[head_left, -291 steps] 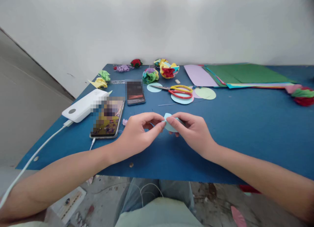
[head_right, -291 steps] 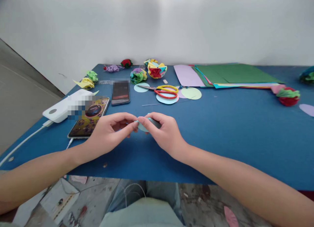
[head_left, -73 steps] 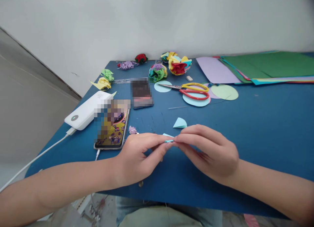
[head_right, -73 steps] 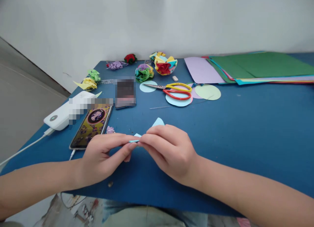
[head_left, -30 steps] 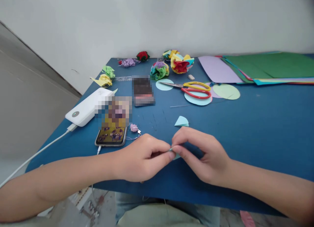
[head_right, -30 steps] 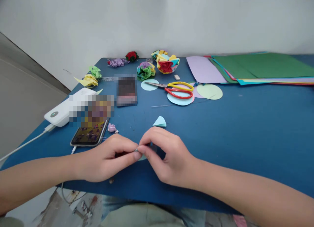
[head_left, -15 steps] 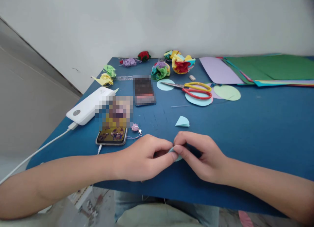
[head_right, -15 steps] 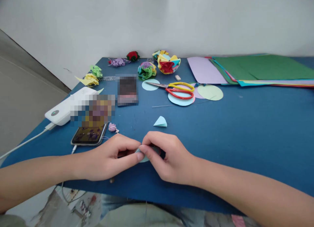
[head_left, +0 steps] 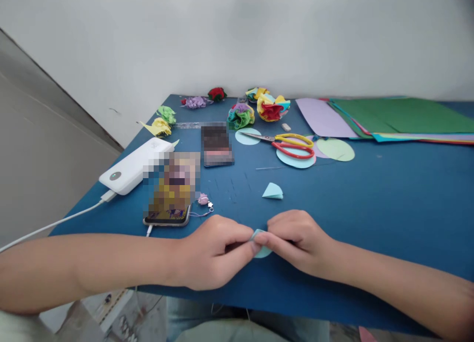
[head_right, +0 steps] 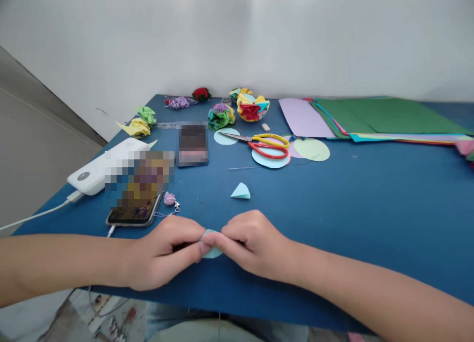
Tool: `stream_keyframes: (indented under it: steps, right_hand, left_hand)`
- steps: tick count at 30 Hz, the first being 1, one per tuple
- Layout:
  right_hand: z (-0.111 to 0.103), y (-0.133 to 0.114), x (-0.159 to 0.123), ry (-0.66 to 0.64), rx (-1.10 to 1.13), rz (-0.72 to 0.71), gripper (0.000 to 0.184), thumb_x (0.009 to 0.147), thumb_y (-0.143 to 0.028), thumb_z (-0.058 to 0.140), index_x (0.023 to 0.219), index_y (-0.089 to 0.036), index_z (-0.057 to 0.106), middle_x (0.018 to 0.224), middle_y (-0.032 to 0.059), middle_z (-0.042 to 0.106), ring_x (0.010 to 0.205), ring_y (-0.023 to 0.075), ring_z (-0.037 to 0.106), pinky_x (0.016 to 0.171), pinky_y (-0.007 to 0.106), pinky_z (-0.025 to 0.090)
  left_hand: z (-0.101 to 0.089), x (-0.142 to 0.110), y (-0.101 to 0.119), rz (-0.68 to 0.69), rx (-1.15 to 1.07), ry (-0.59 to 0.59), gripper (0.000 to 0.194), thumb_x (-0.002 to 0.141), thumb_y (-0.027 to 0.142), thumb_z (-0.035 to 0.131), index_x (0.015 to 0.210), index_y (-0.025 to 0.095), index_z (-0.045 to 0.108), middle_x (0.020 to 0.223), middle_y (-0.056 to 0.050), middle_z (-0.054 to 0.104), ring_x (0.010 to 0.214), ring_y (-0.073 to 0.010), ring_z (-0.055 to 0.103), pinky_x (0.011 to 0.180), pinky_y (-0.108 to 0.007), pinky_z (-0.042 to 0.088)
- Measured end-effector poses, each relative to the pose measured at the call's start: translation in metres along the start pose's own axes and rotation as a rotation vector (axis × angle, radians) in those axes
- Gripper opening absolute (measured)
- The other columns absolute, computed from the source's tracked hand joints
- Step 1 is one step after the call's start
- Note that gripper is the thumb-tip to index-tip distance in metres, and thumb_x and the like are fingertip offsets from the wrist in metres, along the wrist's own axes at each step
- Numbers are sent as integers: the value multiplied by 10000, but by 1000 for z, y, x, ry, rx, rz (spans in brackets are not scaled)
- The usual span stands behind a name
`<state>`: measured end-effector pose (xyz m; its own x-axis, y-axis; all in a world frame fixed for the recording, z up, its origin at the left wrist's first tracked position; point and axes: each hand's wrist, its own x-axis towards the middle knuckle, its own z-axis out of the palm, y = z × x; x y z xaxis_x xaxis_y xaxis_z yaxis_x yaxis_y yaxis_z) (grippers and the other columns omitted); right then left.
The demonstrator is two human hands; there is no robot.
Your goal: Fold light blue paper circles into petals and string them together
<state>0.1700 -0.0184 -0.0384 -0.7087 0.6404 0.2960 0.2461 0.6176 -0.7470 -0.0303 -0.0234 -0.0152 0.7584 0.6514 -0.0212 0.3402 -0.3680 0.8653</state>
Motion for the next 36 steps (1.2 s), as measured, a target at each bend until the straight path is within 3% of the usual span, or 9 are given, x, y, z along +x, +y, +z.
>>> stream_keyframes:
  steps: [5, 10, 14, 20, 26, 31, 34, 36]
  right_hand:
    - [-2, -2, -3, -92, -14, -83, 306, 891, -208, 382, 590, -198, 326, 538, -41, 275, 496, 108, 290, 513, 260, 232]
    - [-2, -4, 3, -173, -108, -177, 264, 874, -189, 380, 621, -207, 307, 559, -35, 277, 510, 120, 285, 517, 269, 226]
    - [-2, -3, 8, -192, -13, -129, 270, 901, -173, 334, 633, -203, 311, 561, -40, 273, 497, 107, 289, 514, 249, 246]
    - [-5, -4, 1, -207, 35, -55, 282, 914, -181, 313, 635, -190, 355, 560, -28, 362, 514, 103, 330, 539, 243, 287]
    - [-6, -13, 5, -152, -10, 30, 294, 918, -232, 374, 631, -175, 403, 551, -43, 355, 493, 77, 335, 491, 210, 278]
    - [-5, -10, 14, -35, 10, 37, 339, 928, -218, 334, 661, -143, 530, 556, -18, 463, 492, 70, 403, 510, 195, 330]
    - [-8, -6, 19, 41, 25, 105, 388, 920, -240, 349, 581, -142, 512, 484, -34, 411, 441, 62, 355, 462, 195, 302]
    - [-11, -4, 21, 19, 112, 155, 396, 916, -279, 367, 556, -149, 466, 475, -39, 391, 437, 61, 348, 436, 192, 286]
  left_hand:
    - [0, -10, 5, -9, -81, -18, 360, 901, 242, 350, 562, 174, 246, 527, 47, 247, 493, -77, 255, 488, -246, 235]
    - [-1, -11, 7, -60, -86, -49, 342, 910, 276, 336, 590, 166, 289, 563, 50, 264, 529, -76, 264, 499, -221, 250]
    - [-3, -7, 7, -102, -50, -10, 279, 919, 280, 325, 677, 156, 389, 590, 51, 351, 564, -81, 328, 540, -206, 291]
    - [-4, -5, 10, -115, -69, -41, 259, 896, 310, 401, 702, 144, 445, 636, 42, 367, 594, -81, 344, 534, -194, 301]
    - [-1, -1, 10, -153, -129, 7, 274, 854, 308, 487, 647, 130, 468, 568, 55, 332, 535, -64, 323, 466, -175, 273]
    - [0, -3, 5, -340, -455, -24, 295, 883, 403, 412, 778, 139, 493, 458, 67, 413, 372, -59, 361, 372, -168, 303]
    - [-1, -4, 1, -289, -556, 54, 318, 906, 394, 386, 769, 130, 496, 463, 56, 439, 414, -55, 377, 435, -165, 332]
    - [-1, -3, 0, -269, -574, 86, 305, 907, 372, 400, 749, 128, 492, 473, 56, 433, 434, -50, 369, 451, -163, 313]
